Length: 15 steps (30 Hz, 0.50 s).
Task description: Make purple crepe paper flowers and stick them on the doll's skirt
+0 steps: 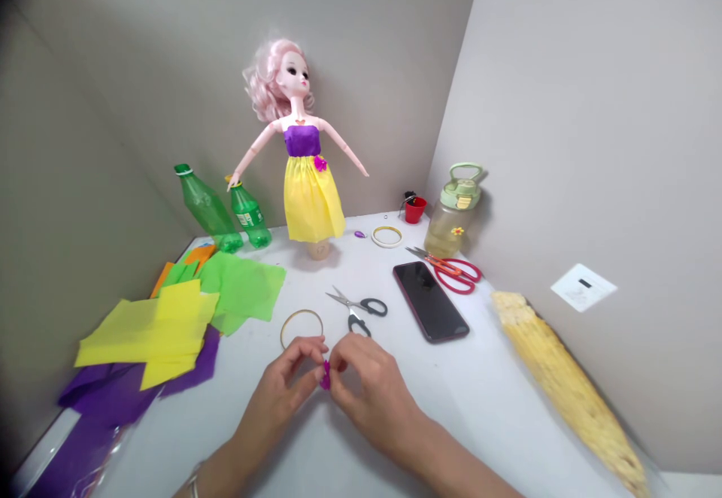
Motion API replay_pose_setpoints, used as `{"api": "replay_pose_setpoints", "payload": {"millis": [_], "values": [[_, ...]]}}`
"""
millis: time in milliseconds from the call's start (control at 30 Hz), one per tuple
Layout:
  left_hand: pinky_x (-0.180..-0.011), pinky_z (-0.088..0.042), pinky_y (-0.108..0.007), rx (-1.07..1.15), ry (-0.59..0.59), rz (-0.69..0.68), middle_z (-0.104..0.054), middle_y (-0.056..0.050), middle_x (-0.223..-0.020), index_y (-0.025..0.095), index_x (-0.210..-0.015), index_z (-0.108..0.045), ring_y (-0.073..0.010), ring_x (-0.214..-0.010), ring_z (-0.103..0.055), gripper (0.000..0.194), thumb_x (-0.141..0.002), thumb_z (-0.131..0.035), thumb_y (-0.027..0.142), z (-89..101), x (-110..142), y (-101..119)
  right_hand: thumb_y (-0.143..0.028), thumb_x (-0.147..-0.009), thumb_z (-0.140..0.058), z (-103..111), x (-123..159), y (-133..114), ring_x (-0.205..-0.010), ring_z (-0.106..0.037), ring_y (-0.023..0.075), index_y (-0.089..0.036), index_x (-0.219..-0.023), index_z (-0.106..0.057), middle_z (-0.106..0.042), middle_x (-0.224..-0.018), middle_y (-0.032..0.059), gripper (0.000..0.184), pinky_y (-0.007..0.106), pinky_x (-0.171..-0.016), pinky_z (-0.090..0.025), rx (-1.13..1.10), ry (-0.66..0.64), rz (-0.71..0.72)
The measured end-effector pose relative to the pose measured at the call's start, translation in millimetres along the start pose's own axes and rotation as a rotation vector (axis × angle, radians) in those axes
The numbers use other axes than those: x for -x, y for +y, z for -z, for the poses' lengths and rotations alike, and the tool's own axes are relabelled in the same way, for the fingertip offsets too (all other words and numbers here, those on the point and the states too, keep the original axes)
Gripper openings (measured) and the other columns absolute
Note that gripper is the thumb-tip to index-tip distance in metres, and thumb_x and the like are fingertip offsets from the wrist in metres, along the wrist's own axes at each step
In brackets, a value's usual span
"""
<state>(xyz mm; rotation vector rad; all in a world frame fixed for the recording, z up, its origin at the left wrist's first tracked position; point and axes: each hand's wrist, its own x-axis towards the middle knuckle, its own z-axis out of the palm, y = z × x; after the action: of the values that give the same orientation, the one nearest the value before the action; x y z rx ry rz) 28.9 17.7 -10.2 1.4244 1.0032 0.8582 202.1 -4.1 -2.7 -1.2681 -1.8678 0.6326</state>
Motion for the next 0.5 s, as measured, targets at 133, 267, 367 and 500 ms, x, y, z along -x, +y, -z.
{"api": "replay_pose_setpoints", "payload": {"millis": [133, 267, 367, 500], "values": [[-0.107, -0.031, -0.039, -0.006, -0.010, -0.002, -0.062, -0.009, -0.112, 0.021, -0.084, -0.058, -0.0282, -0.126, -0.049, 0.016, -0.085, -0.063, 0.036, 0.8, 0.2, -0.5, -0.013, -0.086, -0.052, -0.1, 0.7, -0.5, -0.072, -0.056, 0.0174, -0.022, -0.077, -0.050, -0.060, -0.076, 0.0021, 0.013, 0.029, -0.070, -0.043, 0.019, 0.003, 0.013], [-0.107, -0.032, -0.038, 0.001, -0.024, -0.019, -0.061, -0.008, -0.113, 0.021, -0.085, -0.058, -0.0268, -0.126, -0.049, 0.012, -0.086, -0.061, 0.032, 1.5, -0.1, -1.0, -0.012, -0.086, -0.052, 0.5, -0.1, -2.1, -0.072, -0.056, 0.0174, -0.022, -0.076, -0.050, -0.060, -0.076, 0.0020, 0.014, 0.030, -0.070, -0.043, 0.025, 0.002, 0.013], [-0.107, -0.032, -0.037, -0.002, -0.024, -0.007, -0.061, -0.008, -0.111, 0.021, -0.082, -0.058, -0.0265, -0.125, -0.049, 0.011, -0.086, -0.061, 0.031, 1.3, -0.9, -0.5, -0.013, -0.086, -0.052, 0.1, -0.9, -3.2, -0.073, -0.056, 0.0174, -0.022, -0.076, -0.050, -0.061, -0.076, 0.0020, 0.014, 0.030, -0.070, -0.043, 0.031, -0.003, 0.013], [-0.106, -0.032, -0.036, -0.020, -0.024, -0.003, -0.061, -0.008, -0.109, 0.020, -0.081, -0.058, -0.0265, -0.124, -0.050, 0.013, -0.085, -0.062, 0.032, 0.5, -1.4, -1.1, -0.012, -0.086, -0.051, -0.3, -0.9, -3.5, -0.072, -0.056, 0.0173, -0.022, -0.076, -0.050, -0.061, -0.075, 0.0020, 0.014, 0.030, -0.070, -0.043, 0.041, -0.004, 0.018]]}}
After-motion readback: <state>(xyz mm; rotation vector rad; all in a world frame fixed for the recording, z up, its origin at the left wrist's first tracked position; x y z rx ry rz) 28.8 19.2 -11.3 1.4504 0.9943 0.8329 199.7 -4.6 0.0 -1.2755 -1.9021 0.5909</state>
